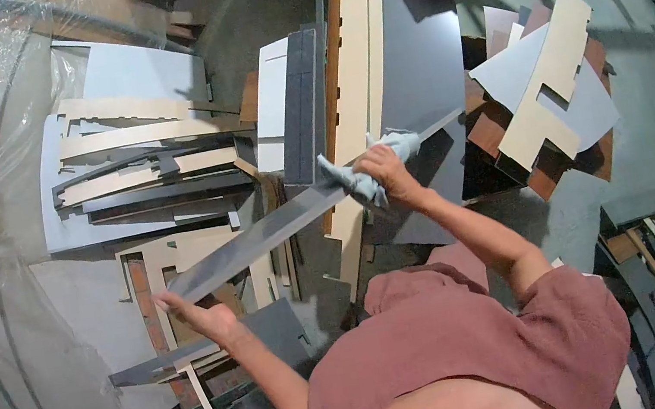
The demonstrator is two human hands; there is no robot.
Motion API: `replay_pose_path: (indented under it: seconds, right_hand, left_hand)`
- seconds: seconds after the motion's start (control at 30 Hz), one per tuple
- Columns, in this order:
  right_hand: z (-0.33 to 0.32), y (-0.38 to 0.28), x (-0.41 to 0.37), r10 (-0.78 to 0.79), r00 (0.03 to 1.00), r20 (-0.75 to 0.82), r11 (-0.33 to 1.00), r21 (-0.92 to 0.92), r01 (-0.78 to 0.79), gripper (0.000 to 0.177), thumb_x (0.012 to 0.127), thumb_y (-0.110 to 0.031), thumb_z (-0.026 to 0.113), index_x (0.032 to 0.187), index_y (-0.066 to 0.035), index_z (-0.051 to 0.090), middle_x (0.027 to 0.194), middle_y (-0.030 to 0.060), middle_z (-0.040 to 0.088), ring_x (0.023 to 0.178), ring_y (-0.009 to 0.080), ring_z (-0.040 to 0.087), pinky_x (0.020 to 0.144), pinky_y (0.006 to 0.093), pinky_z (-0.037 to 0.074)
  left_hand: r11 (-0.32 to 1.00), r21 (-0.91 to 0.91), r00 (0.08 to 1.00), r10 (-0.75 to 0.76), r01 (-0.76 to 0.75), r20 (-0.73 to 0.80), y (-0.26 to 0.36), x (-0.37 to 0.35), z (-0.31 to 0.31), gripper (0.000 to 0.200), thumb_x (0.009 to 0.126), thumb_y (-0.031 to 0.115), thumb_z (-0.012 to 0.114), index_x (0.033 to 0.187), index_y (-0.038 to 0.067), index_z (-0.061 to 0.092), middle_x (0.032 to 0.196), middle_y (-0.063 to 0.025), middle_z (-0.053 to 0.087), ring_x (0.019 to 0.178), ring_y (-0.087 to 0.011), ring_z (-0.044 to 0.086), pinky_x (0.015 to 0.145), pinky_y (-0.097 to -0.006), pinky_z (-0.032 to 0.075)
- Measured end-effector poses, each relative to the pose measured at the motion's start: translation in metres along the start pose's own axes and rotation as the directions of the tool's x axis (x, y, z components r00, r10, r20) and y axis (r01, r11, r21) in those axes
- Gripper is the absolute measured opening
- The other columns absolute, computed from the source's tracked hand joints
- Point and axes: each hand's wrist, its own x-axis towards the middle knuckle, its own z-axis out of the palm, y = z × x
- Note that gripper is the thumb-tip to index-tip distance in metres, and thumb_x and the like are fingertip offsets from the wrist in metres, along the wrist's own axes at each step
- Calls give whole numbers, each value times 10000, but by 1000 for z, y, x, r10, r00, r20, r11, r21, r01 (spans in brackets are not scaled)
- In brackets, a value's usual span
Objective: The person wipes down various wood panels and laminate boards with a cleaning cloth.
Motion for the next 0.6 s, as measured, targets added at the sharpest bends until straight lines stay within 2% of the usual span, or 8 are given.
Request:
replay_pose_path:
  seconds: [0.03,0.07,0.13,0.17,0.33,0.4,0.53,0.6]
  right_hand:
    - [6,-7,-8,3,1000,-6,1000,19,-3,201,672,-76,491,868,-68,534,844,79,509,847,247,465,799,364,319]
    - [11,-16,-11,4,1000,-15,999,40,-3,205,670,-71,492,871,-70,533,860,75,515,862,243,466,811,364,315]
    - [28,-27,-22,0,1000,-31,1000,28,1,211,673,-58,485,878,-84,528,877,56,525,876,235,471,841,368,304]
    - [31,-35,-23,-1,999,-34,1000,31,2,211,673,-58,485,878,-84,528,877,56,525,876,235,471,841,368,304]
    - [46,-67,-26,16,1000,-26,993,116,-13,202,682,-42,463,871,-82,521,865,55,523,860,230,481,822,355,328]
    - [45,-69,-29,13,1000,-18,988,152,-10,209,688,-47,465,886,-78,522,883,64,526,876,234,482,823,355,333]
    - [38,-60,-42,19,999,28,974,226,-25,249,715,-85,469,956,-63,526,982,92,532,942,247,480,840,350,343]
    - [29,-39,-59,79,995,64,980,178,-90,288,720,-83,452,998,-47,519,1053,112,521,996,270,465,871,355,338]
  left_hand:
    - [996,-80,997,28,-33,-70,4,-9,6,771,743,430,576,1297,50,198,1301,-147,252,1179,-271,288,961,-410,262]
    - [997,-76,997,27,-33,-76,3,-8,4,771,743,430,576,1297,50,198,1301,-147,252,1179,-271,288,961,-410,262]
    - [980,-201,979,-42,1,-200,4,-4,-3,670,733,430,580,1221,48,327,1185,-121,366,1082,-251,366,902,-436,309]
    - [972,-235,986,-60,22,-157,6,-2,-10,634,735,386,594,1197,37,336,1142,-126,396,1048,-246,405,886,-400,354]
    - [984,-172,976,8,-46,-219,28,0,-23,469,733,407,565,1022,61,437,997,-88,483,928,-245,463,824,-420,368]
    - [981,-139,939,80,-133,-335,41,-10,-9,393,754,384,524,971,62,463,976,-79,498,907,-238,479,797,-413,388]
    - [976,-170,946,77,-136,-316,40,-4,-14,361,766,375,482,962,73,469,1004,-86,492,922,-239,481,785,-421,396]
    - [978,-167,975,89,-124,-205,46,-10,-10,376,760,378,471,1002,91,470,1023,-90,484,947,-247,478,779,-430,403]
